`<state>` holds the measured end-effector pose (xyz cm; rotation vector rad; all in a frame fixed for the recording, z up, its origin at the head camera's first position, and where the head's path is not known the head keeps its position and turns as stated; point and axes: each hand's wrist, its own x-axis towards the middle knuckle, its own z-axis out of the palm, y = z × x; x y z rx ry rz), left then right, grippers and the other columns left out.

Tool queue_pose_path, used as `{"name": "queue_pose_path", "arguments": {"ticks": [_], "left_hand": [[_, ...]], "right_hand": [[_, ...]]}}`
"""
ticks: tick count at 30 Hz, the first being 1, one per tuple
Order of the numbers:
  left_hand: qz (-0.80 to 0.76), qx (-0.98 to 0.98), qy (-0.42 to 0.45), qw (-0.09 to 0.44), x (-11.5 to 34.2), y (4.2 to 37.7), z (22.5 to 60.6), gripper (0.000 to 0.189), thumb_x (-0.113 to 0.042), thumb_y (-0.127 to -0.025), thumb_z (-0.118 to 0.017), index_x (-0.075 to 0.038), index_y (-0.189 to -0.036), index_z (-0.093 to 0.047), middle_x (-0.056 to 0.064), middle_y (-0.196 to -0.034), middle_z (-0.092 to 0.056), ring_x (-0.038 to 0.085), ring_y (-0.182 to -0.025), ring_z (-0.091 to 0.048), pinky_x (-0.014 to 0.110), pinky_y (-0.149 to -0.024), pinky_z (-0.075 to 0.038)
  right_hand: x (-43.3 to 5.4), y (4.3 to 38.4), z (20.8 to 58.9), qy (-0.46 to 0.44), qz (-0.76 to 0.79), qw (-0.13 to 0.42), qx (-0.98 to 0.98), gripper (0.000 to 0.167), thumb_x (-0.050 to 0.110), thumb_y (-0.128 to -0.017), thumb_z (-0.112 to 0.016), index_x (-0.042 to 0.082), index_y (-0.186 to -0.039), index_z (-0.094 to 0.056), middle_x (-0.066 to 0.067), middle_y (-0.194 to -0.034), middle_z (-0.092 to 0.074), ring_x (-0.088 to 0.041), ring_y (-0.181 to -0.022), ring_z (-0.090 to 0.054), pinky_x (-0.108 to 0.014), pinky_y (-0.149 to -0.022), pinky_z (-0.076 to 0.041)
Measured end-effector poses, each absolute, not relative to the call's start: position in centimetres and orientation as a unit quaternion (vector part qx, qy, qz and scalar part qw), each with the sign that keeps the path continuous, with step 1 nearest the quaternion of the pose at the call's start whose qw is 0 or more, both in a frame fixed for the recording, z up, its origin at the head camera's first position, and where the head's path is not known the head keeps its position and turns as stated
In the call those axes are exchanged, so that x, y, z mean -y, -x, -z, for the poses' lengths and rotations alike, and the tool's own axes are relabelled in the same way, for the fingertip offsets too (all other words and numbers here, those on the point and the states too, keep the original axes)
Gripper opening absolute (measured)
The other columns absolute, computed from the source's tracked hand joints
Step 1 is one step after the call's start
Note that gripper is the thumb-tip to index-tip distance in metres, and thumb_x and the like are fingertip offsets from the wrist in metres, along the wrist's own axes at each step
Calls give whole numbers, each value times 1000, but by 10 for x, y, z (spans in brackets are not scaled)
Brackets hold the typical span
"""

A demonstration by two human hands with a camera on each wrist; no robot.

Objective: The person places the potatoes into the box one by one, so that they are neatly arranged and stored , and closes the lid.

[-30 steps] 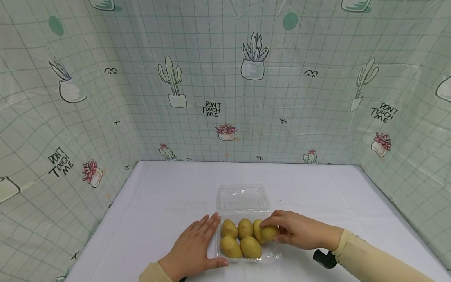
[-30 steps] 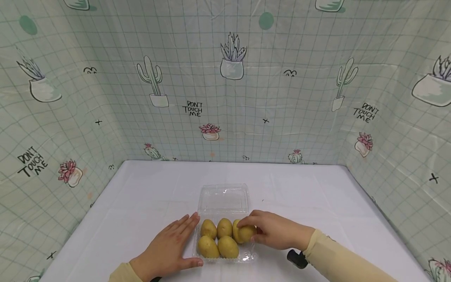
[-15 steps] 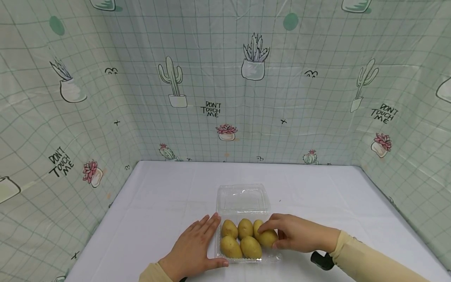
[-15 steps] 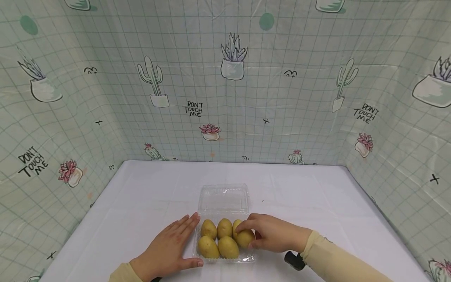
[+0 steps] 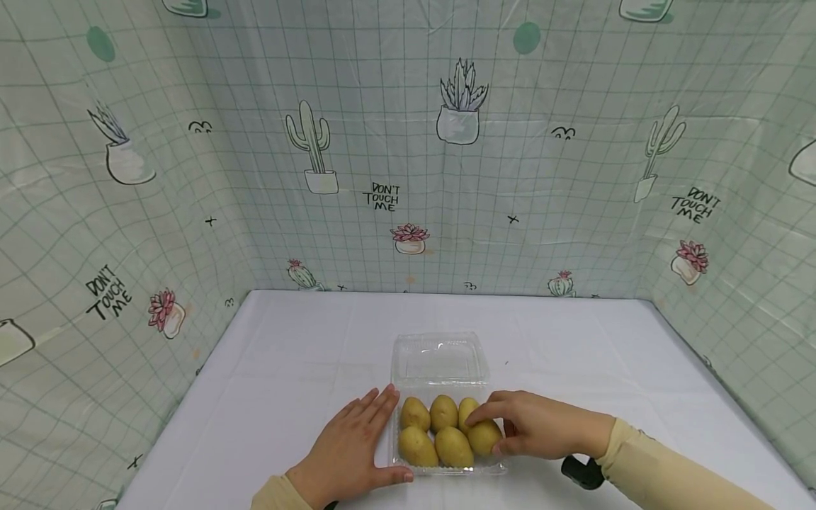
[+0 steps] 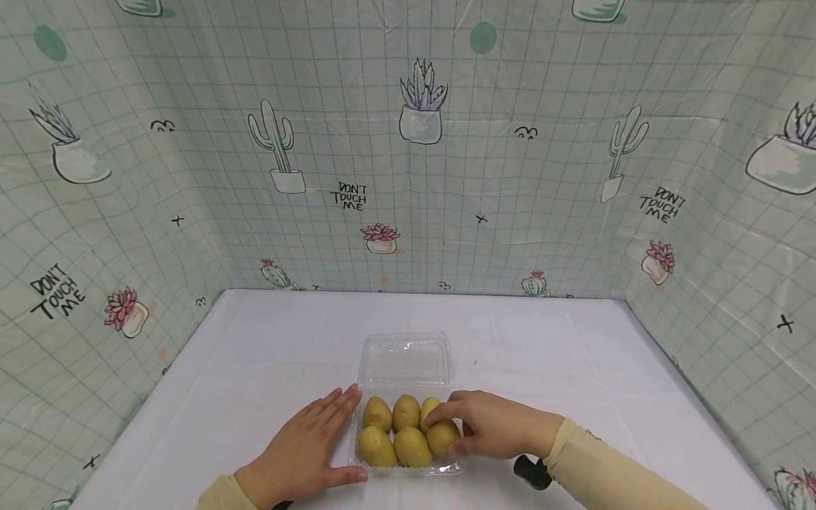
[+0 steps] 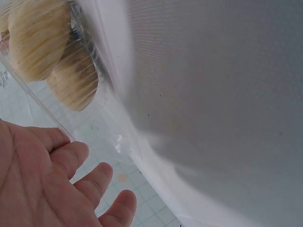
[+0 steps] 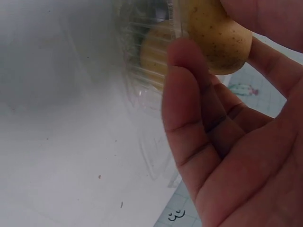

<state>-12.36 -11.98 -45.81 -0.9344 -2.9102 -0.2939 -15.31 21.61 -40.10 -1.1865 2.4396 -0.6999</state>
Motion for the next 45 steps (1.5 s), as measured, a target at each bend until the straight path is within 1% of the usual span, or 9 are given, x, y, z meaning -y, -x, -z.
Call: {"name": "queue_pose_path", "arguments": {"ticks": [4,8,15,17,28,35,41,45], "left_hand": [[99,947,305,39,120,123,458,108,-84,-80,-49,-7,-155,-35,6,-161,-29,28,-145,-31,49,-113,-32],[98,947,303,35,119,123,459,108,-84,-80,-49,-7,-155,-34,6,-162,-28,28,-145,-31,50,-113,-32],[98,947,303,33,119,124,459,109,-84,-80,-48,-7,-156,-34,6,-162,-28,28,-145,-30,50,-113,-32],[99,948,302,32,119,124,460,109,-84,-80,-48,-8,-156,-34,6,-162,-28,28,-145,-30,50,-113,-31],[100,947,303,36,119,124,457,108,-84,-80,-49,-6,-155,-35,7,-161,-30,29,-145,-32,49,-112,-33],[93,948,302,35,119,124,456,108,-84,-81,-47,-6,-155,-34,7,-161,-28,28,-145,-31,49,-113,-32],[91,949,301,30,118,124,456,109,-84,-81,-47,-6,-156,-34,7,-162,-28,28,-145,-31,48,-113,-32],[95,948,303,31,118,123,455,109,-84,-81,-48,-6,-155,-34,7,-161,-29,28,-145,-32,49,-113,-32]], "right_hand": [[-216,154,399,414,244,181,-858,37,27,-95,-70,26,-131,-63,15,-111,-58,0,-76,-56,-21,-68,-50],[-217,154,398,415,253,188,-853,34,29,-97,-67,23,-131,-64,15,-112,-59,0,-74,-56,-21,-67,-50],[-216,156,398,418,278,199,-842,34,24,-96,-69,19,-129,-65,9,-123,-62,-1,-69,-57,-21,-63,-52],[-216,156,397,416,280,201,-841,35,23,-95,-70,19,-129,-65,8,-124,-62,-1,-68,-58,-21,-63,-52],[-215,156,401,387,276,217,-852,38,20,-90,-75,25,-127,-65,13,-122,-61,-2,-70,-58,-22,-66,-53],[-214,155,402,378,274,220,-857,41,19,-89,-77,25,-128,-64,14,-121,-61,-3,-70,-58,-22,-66,-53],[-214,153,402,381,268,217,-858,41,19,-90,-76,24,-128,-64,14,-122,-61,-2,-69,-58,-22,-65,-52],[-213,154,400,388,258,218,-858,38,22,-93,-73,23,-130,-64,15,-123,-61,-2,-73,-58,-22,-68,-52]]}}
